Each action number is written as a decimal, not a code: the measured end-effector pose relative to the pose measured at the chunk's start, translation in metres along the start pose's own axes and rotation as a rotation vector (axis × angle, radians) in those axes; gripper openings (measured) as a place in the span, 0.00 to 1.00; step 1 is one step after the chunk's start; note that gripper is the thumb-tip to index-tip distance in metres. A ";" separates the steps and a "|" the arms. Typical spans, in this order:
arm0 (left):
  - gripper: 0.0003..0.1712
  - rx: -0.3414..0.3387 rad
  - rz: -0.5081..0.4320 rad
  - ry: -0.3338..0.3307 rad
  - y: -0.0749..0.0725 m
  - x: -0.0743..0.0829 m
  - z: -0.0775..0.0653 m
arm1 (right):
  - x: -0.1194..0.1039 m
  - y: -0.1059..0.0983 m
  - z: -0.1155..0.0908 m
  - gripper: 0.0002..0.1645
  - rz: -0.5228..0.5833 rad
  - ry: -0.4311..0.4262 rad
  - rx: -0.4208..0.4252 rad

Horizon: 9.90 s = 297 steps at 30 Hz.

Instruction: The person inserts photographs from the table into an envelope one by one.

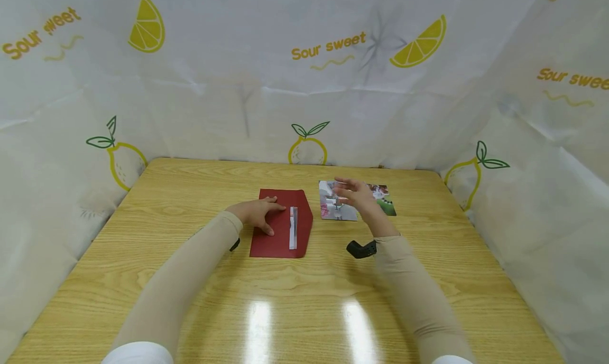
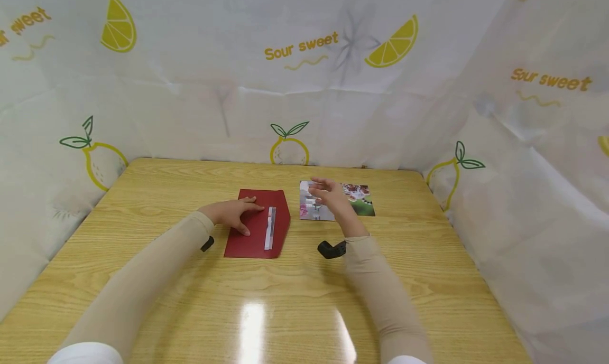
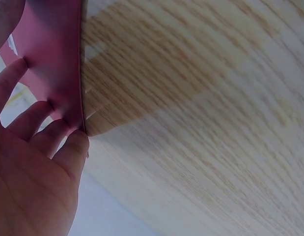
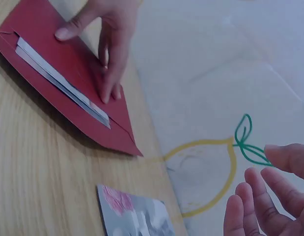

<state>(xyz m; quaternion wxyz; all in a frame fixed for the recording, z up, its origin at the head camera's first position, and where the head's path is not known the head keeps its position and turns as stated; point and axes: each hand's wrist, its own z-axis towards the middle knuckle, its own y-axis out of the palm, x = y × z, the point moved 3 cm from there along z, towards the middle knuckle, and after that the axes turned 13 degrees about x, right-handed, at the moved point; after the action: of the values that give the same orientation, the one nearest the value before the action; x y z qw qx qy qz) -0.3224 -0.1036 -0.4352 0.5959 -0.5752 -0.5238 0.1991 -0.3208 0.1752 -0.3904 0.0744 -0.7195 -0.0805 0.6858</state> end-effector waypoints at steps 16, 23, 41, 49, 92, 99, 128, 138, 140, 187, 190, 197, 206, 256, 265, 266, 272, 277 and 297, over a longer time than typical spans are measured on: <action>0.46 0.001 0.014 0.000 -0.001 -0.001 -0.001 | 0.021 -0.094 0.015 0.33 0.011 -0.035 0.148; 0.46 -0.002 0.019 0.004 -0.001 0.000 -0.001 | 0.040 -0.115 0.018 0.37 -0.017 -0.009 0.164; 0.46 0.000 0.023 -0.002 0.001 0.000 -0.001 | 0.082 -0.141 0.022 0.37 -0.238 0.229 0.218; 0.46 0.000 0.017 -0.003 0.002 -0.002 0.000 | 0.086 -0.138 0.021 0.37 -0.268 0.253 0.243; 0.45 -0.002 0.019 -0.012 0.002 -0.001 0.000 | 0.084 -0.131 0.019 0.33 -0.310 0.217 0.375; 0.45 -0.003 0.011 -0.017 0.001 0.000 -0.001 | 0.077 -0.133 0.013 0.33 -0.235 0.252 0.385; 0.46 -0.002 0.008 -0.007 -0.001 0.000 0.001 | 0.027 -0.029 -0.025 0.35 0.017 0.017 0.165; 0.46 -0.001 0.017 -0.006 0.001 -0.001 0.002 | 0.035 0.000 -0.037 0.33 -0.028 0.012 0.126; 0.46 0.000 0.017 -0.006 0.001 -0.001 0.002 | 0.034 0.005 -0.040 0.33 -0.051 0.009 0.126; 0.46 -0.004 -0.002 0.002 -0.003 0.002 0.000 | 0.052 0.032 -0.052 0.29 -0.295 -0.013 0.081; 0.46 -0.004 -0.001 0.002 -0.003 0.003 0.000 | 0.052 0.031 -0.052 0.29 -0.323 -0.023 0.092; 0.45 0.000 0.003 0.002 -0.002 0.002 0.000 | 0.052 0.032 -0.053 0.29 -0.358 -0.019 0.106; 0.45 0.001 0.006 -0.002 -0.003 0.002 0.001 | 0.055 0.033 -0.054 0.30 -0.370 0.006 0.097; 0.46 -0.005 0.004 0.004 -0.003 0.004 0.001 | 0.049 0.038 -0.056 0.14 -0.228 0.008 0.036; 0.46 -0.004 0.006 -0.006 -0.002 0.005 0.001 | 0.046 0.045 -0.053 0.15 -0.195 0.017 0.034; 0.45 -0.003 0.005 -0.006 -0.002 0.005 0.001 | 0.046 0.046 -0.053 0.15 -0.197 0.016 0.032; 0.46 -0.002 0.006 -0.003 -0.002 0.004 0.002 | 0.041 0.053 -0.049 0.14 -0.213 0.022 0.041; 0.46 -0.002 0.003 -0.003 -0.002 0.004 0.002 | 0.039 0.059 -0.047 0.14 -0.210 0.041 0.042; 0.46 -0.012 -0.022 -0.007 -0.004 0.004 0.002 | 0.042 0.073 -0.039 0.14 -0.182 0.095 0.028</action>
<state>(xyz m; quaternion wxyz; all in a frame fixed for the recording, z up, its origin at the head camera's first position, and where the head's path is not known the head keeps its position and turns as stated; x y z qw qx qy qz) -0.3237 -0.1007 -0.4307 0.5929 -0.5721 -0.5334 0.1914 -0.2790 0.1128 -0.4450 0.1501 -0.7397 -0.1321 0.6426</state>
